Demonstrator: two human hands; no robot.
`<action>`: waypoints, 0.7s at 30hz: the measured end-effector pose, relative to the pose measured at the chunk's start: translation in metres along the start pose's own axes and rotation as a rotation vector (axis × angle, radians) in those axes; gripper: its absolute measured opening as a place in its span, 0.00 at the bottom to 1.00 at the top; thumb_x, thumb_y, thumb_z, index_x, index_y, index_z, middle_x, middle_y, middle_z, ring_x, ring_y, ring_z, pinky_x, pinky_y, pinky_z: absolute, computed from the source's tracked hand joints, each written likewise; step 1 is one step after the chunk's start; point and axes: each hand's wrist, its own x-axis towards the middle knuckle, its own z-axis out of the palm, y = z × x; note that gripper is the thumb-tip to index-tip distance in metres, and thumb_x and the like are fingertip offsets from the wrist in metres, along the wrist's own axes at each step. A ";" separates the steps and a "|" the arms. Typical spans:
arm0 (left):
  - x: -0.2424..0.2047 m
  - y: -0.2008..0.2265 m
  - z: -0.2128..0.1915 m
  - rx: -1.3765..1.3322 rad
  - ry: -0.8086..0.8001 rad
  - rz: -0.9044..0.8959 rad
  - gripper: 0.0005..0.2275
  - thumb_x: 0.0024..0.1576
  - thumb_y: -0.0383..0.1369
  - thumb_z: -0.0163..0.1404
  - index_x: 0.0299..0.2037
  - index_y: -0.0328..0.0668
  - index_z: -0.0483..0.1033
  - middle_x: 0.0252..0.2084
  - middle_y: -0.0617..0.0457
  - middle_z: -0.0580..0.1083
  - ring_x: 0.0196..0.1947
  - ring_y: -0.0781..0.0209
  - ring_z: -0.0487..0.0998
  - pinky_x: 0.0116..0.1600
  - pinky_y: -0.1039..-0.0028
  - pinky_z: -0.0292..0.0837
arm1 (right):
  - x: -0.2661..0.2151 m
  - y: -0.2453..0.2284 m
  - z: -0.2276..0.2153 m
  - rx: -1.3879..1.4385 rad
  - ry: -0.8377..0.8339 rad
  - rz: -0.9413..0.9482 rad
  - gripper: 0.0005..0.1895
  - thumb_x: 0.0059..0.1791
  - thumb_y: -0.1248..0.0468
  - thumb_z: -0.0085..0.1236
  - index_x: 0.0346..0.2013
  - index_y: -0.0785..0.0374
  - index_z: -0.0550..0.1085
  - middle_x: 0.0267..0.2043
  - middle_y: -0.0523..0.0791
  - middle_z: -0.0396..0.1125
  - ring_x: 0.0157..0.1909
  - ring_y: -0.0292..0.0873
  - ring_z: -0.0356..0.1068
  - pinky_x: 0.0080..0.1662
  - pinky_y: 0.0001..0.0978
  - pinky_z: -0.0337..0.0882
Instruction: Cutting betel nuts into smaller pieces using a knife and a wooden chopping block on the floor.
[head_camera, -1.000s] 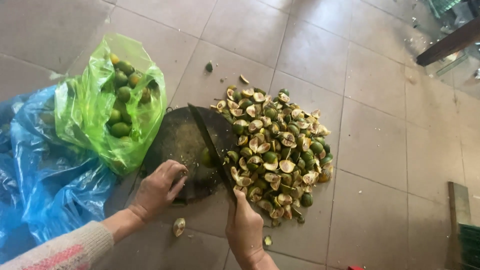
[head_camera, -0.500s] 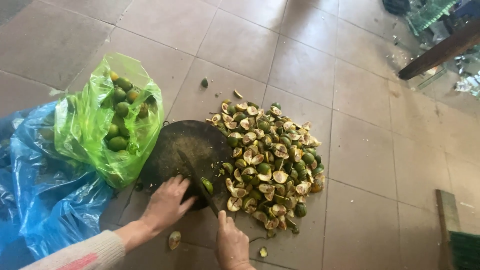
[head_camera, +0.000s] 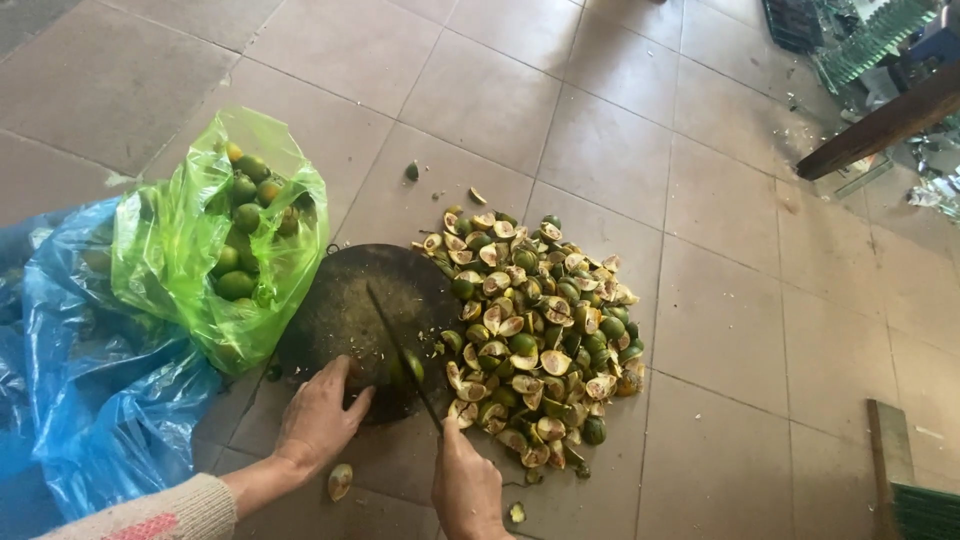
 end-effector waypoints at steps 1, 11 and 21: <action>0.004 -0.007 0.005 0.011 0.067 0.084 0.11 0.66 0.45 0.56 0.49 0.52 0.74 0.48 0.57 0.82 0.47 0.53 0.85 0.51 0.59 0.80 | 0.004 0.004 0.003 -0.061 -0.054 -0.008 0.36 0.58 0.68 0.41 0.81 0.52 0.49 0.55 0.53 0.76 0.48 0.72 0.77 0.47 0.69 0.74; 0.012 0.030 0.013 0.129 -0.173 0.070 0.35 0.62 0.45 0.63 0.77 0.44 0.61 0.74 0.43 0.71 0.74 0.44 0.74 0.81 0.48 0.68 | 0.000 -0.005 0.008 -0.091 -0.219 0.059 0.37 0.59 0.66 0.45 0.81 0.50 0.46 0.64 0.49 0.66 0.52 0.71 0.74 0.51 0.69 0.73; 0.040 -0.015 0.015 0.416 -0.298 0.428 0.31 0.59 0.24 0.56 0.76 0.50 0.65 0.78 0.38 0.62 0.77 0.37 0.64 0.80 0.39 0.57 | 0.005 0.056 -0.058 0.030 -0.058 -0.016 0.19 0.63 0.52 0.45 0.71 0.42 0.66 0.44 0.49 0.79 0.42 0.54 0.77 0.43 0.47 0.74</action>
